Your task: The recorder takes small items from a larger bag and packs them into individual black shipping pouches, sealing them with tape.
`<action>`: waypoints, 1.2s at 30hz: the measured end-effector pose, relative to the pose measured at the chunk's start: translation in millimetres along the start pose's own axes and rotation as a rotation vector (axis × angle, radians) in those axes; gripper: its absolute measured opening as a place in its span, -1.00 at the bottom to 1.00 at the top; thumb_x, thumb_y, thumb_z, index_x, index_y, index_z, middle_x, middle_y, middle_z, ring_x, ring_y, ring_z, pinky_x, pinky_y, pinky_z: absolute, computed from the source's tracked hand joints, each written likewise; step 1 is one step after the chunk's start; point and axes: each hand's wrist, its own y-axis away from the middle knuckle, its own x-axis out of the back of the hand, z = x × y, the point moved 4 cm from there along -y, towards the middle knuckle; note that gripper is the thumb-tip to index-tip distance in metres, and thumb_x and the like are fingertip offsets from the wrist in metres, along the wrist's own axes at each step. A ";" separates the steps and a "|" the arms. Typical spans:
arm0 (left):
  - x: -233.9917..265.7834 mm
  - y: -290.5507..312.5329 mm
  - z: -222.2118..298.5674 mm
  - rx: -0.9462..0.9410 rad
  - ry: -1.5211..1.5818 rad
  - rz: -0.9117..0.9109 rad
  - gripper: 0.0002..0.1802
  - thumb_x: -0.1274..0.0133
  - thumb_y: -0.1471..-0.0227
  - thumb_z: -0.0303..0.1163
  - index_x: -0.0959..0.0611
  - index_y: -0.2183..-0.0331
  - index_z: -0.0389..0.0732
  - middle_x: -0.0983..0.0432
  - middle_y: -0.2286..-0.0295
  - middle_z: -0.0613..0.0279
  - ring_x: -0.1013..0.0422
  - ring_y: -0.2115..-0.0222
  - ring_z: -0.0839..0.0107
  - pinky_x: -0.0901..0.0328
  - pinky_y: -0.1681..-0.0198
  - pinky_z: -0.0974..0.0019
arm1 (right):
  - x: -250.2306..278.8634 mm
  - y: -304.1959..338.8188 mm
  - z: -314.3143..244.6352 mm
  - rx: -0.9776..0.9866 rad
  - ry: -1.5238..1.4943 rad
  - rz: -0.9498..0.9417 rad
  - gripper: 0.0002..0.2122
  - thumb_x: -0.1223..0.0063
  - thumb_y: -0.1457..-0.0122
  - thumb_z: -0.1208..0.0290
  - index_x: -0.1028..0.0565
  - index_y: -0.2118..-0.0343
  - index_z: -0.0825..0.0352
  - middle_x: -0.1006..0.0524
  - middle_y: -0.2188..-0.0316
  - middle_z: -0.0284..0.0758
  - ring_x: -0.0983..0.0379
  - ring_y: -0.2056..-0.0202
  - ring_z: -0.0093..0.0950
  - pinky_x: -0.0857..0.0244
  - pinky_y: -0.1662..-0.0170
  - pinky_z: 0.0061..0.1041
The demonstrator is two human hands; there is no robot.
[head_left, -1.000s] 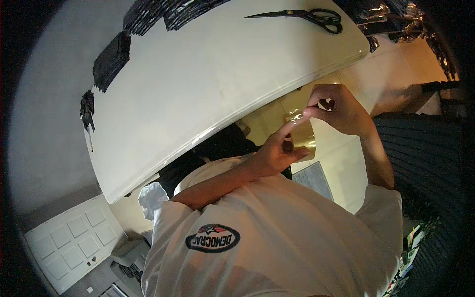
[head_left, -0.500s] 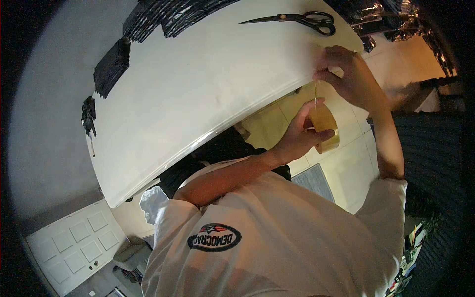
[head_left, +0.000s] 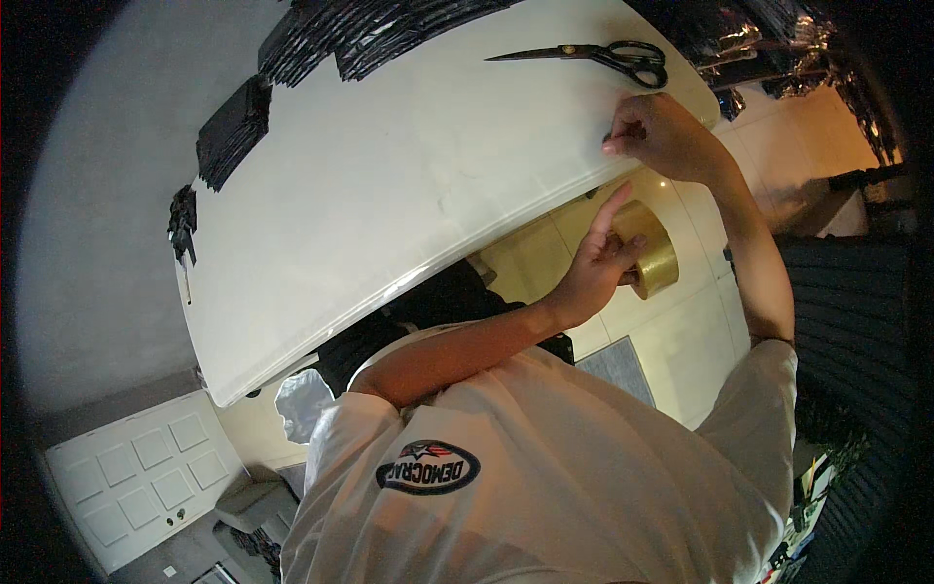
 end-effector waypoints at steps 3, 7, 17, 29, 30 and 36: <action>-1.7 -0.2 1.9 -0.006 0.025 -0.005 -0.21 0.06 -0.38 -0.41 0.09 -0.43 0.05 -0.46 0.11 0.19 -0.46 0.22 0.53 -0.52 0.21 0.30 | -0.6 0.1 -2.7 -0.010 0.011 -0.005 -0.81 -0.36 -0.07 0.42 -0.60 0.45 0.45 -0.56 0.48 -0.23 -0.52 0.45 -0.36 -0.36 0.34 -0.37; -3.5 0.2 3.8 0.014 0.034 0.010 -0.22 0.08 -0.39 -0.43 0.09 -0.43 0.05 -0.46 0.08 0.20 -0.45 0.21 0.54 -0.51 0.19 0.31 | -0.5 1.1 -4.2 -0.041 0.012 0.017 -0.80 -0.36 -0.05 0.42 -0.60 0.47 0.46 -0.55 0.49 -0.21 -0.52 0.46 -0.32 -0.35 0.34 -0.36; -1.6 1.6 3.9 -0.001 0.007 0.003 -0.22 0.06 -0.38 -0.39 0.07 -0.43 0.02 -0.46 0.06 0.19 -0.45 0.21 0.55 -0.50 0.21 0.34 | -5.1 0.6 -0.6 0.019 0.029 0.050 -0.78 -0.39 -0.01 0.40 -0.59 0.48 0.46 -0.54 0.51 -0.20 -0.51 0.47 -0.30 -0.35 0.35 -0.32; 4.9 -3.1 -4.2 0.032 0.008 0.075 -0.22 0.03 -0.37 -0.38 0.03 -0.43 0.06 -0.45 0.14 0.22 -0.44 0.22 0.53 -0.50 0.22 0.34 | 8.7 -22.9 15.9 -0.049 0.087 0.003 -0.65 -0.53 0.16 0.21 -0.58 0.56 0.39 -0.58 0.57 -0.22 -0.54 0.49 -0.32 -0.39 0.36 -0.35; 8.4 -3.2 -5.6 0.042 -0.043 0.043 -0.25 0.06 -0.38 -0.39 0.02 -0.42 0.13 -0.46 0.04 0.20 -0.46 0.11 0.46 -0.49 0.08 0.23 | 8.1 -28.3 18.9 -0.077 0.105 -0.016 -0.61 -0.54 0.19 0.16 -0.58 0.58 0.38 -0.58 0.58 -0.22 -0.54 0.49 -0.32 -0.40 0.36 -0.35; 15.4 -4.6 -11.9 0.029 -0.154 0.016 -0.26 0.09 -0.39 -0.38 0.02 -0.42 0.16 -0.48 -0.02 0.17 -0.49 0.02 0.38 -0.49 -0.05 0.15 | 1.4 -21.3 -1.8 -0.211 0.187 -0.058 -0.50 -0.58 0.35 -0.04 -0.58 0.61 0.34 -0.58 0.60 -0.24 -0.55 0.48 -0.30 -0.41 0.36 -0.32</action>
